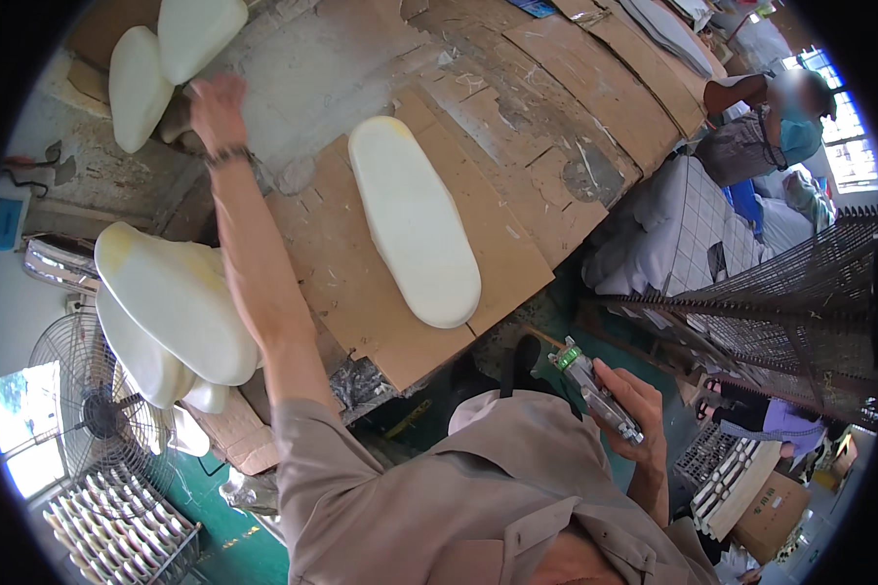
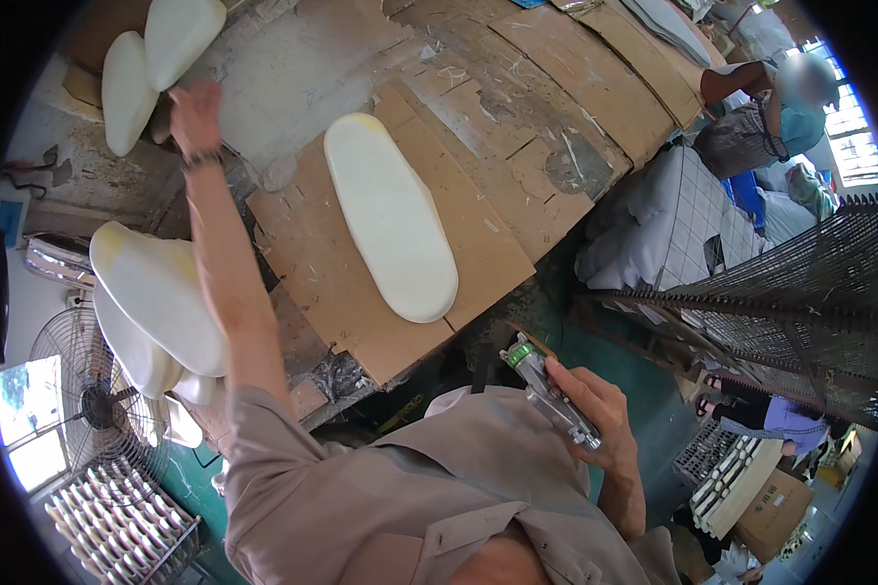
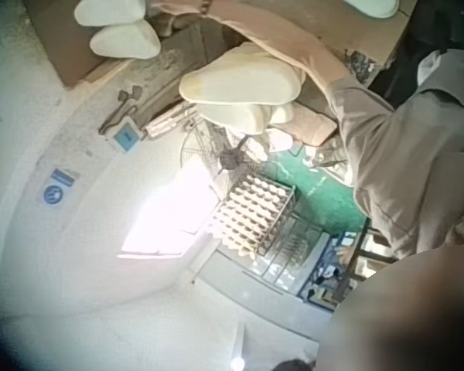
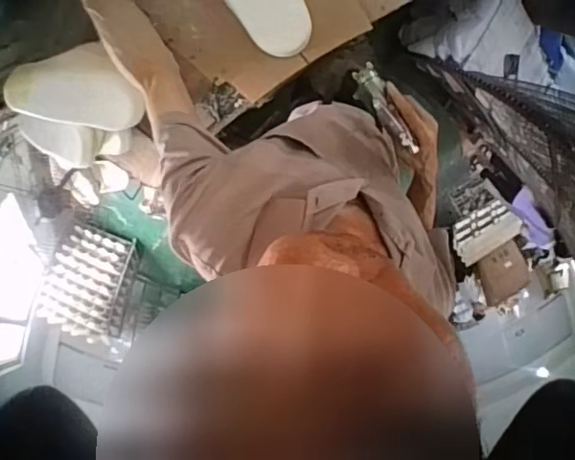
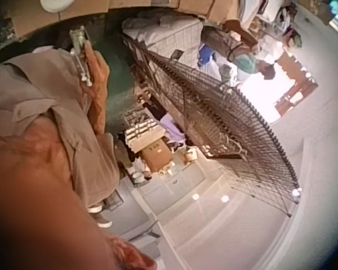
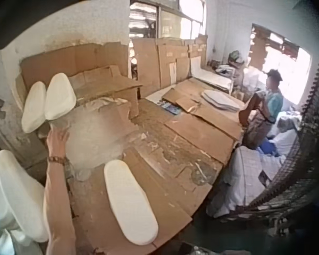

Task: The recorder uses a spray gun to apply adhesive to foam components and organizes them.

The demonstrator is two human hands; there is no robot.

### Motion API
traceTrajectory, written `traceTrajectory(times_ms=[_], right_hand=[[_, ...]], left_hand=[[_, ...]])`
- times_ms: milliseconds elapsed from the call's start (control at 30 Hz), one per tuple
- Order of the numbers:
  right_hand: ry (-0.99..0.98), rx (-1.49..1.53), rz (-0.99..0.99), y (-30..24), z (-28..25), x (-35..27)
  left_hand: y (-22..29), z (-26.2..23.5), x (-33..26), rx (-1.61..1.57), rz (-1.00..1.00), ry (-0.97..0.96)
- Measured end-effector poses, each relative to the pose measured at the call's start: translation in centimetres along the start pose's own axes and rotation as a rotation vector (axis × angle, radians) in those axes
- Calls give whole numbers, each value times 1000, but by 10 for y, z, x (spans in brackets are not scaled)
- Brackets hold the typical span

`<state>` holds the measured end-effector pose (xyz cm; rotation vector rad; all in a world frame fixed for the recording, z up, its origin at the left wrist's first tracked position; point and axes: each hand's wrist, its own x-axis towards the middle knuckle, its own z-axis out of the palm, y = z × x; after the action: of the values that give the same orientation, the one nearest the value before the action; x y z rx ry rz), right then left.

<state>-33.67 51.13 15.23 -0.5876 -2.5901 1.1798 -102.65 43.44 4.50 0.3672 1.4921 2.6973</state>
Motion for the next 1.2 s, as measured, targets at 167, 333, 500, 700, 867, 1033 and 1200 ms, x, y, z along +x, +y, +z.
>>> traceTrajectory(times_ms=[167,333,500,700,867,1033,1200], right_hand=[[29,91,-88,13,-6,-2],[59,80,-151,22,-24,-11],[68,113,-259,29,-46,-20],[65,103,-314,53,-70,-53],[72,137,-259,58,-88,-75],[30,196,-270,73,-94,-99],[113,78,-235,79,-102,-112]], left_hand=[[-44,-94,-284,303,-323,-8],[-47,-169,-585,261,-863,129],[-53,-267,-801,1423,-1023,-493],[-29,-262,-854,1625,-968,-768],[-76,-283,-841,769,-1075,10],[-89,-204,-749,452,-1173,339],[-88,-156,-709,391,-1034,279]])
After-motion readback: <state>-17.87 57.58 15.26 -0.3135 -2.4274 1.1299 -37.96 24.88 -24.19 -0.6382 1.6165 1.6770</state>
